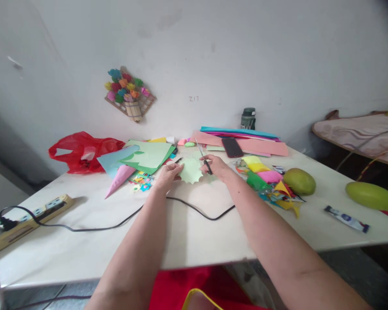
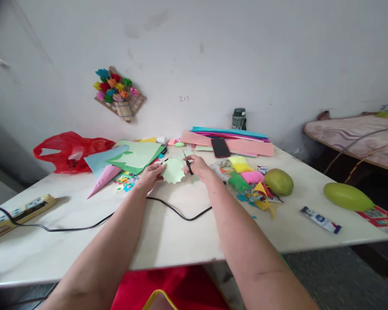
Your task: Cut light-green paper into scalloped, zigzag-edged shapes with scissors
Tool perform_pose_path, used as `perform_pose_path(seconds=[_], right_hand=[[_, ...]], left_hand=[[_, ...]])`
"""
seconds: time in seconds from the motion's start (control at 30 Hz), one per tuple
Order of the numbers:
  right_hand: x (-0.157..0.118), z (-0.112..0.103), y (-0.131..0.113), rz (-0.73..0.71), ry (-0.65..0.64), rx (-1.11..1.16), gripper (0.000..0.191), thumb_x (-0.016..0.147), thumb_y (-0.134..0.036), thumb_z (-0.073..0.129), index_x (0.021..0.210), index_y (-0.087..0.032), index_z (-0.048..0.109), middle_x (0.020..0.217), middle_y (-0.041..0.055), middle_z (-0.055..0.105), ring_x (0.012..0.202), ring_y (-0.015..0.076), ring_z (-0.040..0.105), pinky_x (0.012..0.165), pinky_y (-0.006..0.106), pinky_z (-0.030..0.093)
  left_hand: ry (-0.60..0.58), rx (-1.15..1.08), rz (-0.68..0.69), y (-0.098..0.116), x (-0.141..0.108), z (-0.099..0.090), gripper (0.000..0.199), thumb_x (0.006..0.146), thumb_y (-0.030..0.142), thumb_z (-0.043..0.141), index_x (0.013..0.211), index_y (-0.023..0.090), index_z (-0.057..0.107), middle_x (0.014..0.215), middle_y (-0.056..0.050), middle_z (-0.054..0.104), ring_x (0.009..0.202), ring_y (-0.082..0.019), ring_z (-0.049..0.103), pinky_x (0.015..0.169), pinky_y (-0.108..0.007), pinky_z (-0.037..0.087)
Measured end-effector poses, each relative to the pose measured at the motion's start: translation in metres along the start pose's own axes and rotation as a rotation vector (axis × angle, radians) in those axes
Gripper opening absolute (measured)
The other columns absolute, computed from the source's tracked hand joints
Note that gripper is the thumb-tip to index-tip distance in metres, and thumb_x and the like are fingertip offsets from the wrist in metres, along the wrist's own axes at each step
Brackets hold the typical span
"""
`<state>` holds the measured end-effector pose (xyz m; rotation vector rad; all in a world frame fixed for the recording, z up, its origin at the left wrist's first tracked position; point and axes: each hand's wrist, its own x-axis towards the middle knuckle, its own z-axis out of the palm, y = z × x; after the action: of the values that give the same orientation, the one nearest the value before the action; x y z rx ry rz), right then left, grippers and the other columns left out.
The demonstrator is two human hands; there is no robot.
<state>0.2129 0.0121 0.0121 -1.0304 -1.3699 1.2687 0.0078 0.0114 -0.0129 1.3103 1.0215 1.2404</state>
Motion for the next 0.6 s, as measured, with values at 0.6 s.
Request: perform_pose_path(seconds=[0.6], right_hand=[[0.001,0.025,0.004,-0.043,0.192,0.179,0.046,0.056,-0.010,0.069,0.100,-0.014,0.057,0.049,-0.0070,0.054,0.041,0.0093,0.056,0.044,0.020,0.044]], left_hand=[[0.030,-0.433,-0.071,-0.002,-0.004,0.023,0.018,0.065,0.014,0.068,0.080,0.012,0.059,0.071,-0.003,0.065,0.062,-0.013,0.063,0.075,-0.034,0.053]])
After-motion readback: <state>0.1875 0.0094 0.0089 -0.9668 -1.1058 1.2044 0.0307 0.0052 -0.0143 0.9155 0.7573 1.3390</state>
